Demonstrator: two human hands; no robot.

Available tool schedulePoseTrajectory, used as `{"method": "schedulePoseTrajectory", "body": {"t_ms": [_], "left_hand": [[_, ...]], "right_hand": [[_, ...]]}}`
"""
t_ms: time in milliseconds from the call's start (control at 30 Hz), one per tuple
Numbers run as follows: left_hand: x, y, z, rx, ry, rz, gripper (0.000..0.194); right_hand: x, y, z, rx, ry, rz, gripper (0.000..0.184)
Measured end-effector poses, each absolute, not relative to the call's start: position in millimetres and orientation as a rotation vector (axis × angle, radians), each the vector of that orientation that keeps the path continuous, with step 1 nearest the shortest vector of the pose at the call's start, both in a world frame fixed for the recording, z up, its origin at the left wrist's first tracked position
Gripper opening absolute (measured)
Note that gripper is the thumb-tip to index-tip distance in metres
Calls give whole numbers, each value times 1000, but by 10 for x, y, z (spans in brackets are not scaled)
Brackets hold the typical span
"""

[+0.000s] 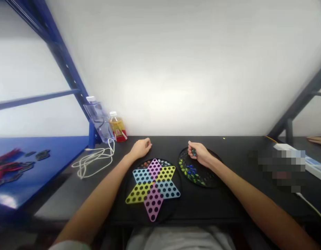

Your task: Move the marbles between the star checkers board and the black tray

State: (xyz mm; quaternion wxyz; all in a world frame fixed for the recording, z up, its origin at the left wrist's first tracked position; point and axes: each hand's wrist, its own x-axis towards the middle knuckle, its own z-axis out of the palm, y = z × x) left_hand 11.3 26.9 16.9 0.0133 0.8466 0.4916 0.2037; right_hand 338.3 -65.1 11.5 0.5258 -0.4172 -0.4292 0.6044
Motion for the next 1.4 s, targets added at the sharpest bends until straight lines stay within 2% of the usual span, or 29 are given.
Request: {"method": "schedulePoseTrajectory", "body": {"t_ms": [467, 1067, 1400], "left_hand": [[133, 234, 194, 2624, 1579, 598, 20], [135, 224, 212, 2618, 1576, 591, 20], [135, 232, 206, 2614, 1583, 587, 22]], "right_hand": [[3264, -782, 146, -883, -1257, 1399, 33], [3291, -781, 142, -840, -1245, 1457, 41], [3195, -905, 193, -711, -1285, 1517, 36]]}}
